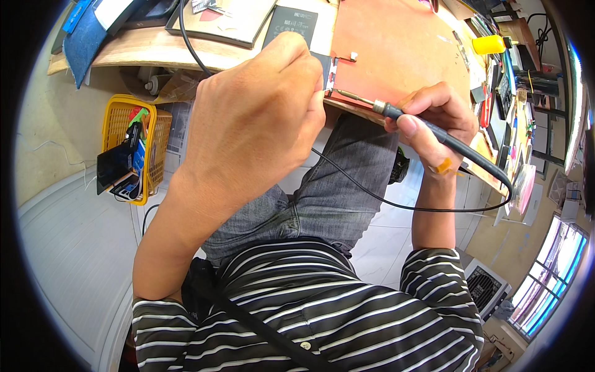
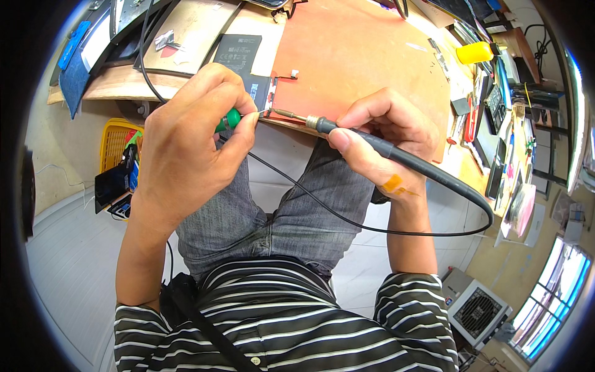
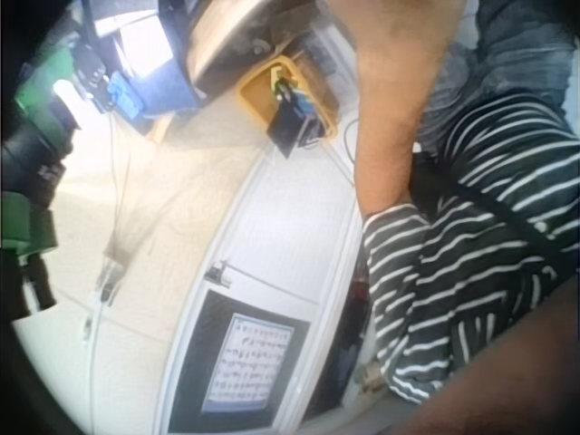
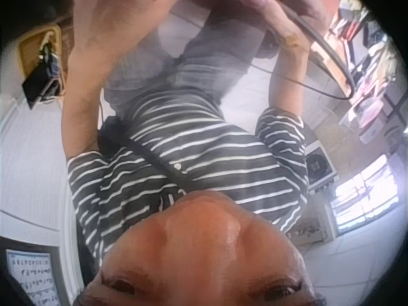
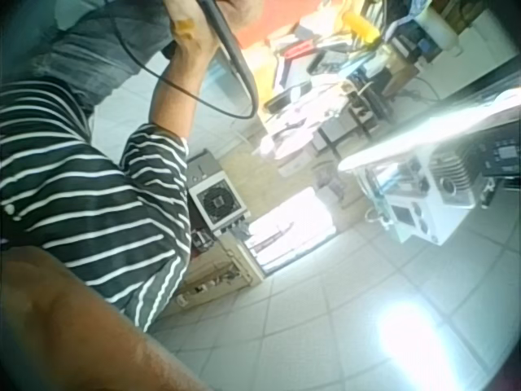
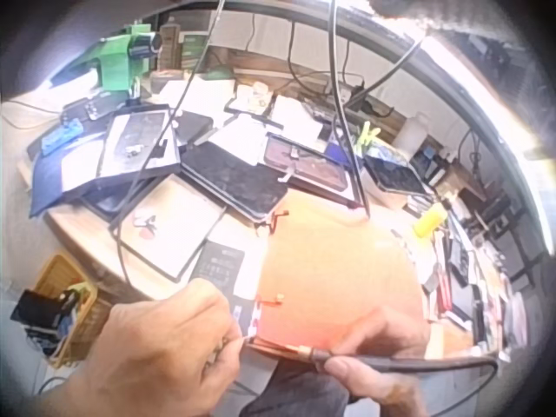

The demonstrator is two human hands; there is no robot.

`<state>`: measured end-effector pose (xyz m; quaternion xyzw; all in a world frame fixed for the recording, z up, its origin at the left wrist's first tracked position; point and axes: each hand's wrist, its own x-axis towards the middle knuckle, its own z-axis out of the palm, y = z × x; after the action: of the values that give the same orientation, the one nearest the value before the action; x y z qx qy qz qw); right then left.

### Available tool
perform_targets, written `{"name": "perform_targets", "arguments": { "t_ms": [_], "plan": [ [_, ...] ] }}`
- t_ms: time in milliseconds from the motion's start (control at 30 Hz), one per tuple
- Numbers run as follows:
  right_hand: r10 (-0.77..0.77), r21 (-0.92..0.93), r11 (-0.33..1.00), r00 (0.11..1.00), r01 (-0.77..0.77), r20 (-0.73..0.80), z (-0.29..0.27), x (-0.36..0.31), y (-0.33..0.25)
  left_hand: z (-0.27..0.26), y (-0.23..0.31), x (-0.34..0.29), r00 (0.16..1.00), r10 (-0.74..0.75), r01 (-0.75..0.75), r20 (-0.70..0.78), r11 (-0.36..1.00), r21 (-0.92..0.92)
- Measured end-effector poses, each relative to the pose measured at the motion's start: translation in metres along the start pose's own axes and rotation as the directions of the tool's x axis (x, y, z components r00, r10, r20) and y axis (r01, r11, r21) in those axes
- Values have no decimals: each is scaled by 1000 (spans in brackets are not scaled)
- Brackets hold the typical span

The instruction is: The person works at a cluttered electronics repair bench, handling a small black rectangular device. They open a drawer to retrieve soldering supplies, then use a soldering iron and solder wire to solder a connector on the device. After soldering, they place the iron back and inspect the device.

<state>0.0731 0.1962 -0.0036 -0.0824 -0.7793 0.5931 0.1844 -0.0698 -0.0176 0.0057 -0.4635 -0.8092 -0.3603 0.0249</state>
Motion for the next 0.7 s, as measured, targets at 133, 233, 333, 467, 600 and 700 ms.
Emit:
{"name": "perform_targets", "arguments": {
  "t_ms": [133,233,333,467,600,700],
  "plan": [
    [37,-23,999,999,-37,1,1,0,-4,0,-1,0,1000,8,-8,0,1000,-1],
    [55,-18,998,998,-55,2,1,1,-7,0,0,-1,1000,6,-6,-1,1000,2],
    [53,-6,999,999,-53,-4,2,1,-6,0,0,0,1000,8,-8,-1,1000,5],
    [56,-5,998,998,-56,-7,2,2,-7,0,0,0,1000,9,-9,-3,1000,9],
    [45,33,998,999,-45,-12,2,1,-4,2,-2,0,1000,9,-9,-7,1000,1],
    [57,47,997,998,-57,-8,2,-3,-6,1,1,-2,1000,10,-10,2,1000,5]
  ]
}}
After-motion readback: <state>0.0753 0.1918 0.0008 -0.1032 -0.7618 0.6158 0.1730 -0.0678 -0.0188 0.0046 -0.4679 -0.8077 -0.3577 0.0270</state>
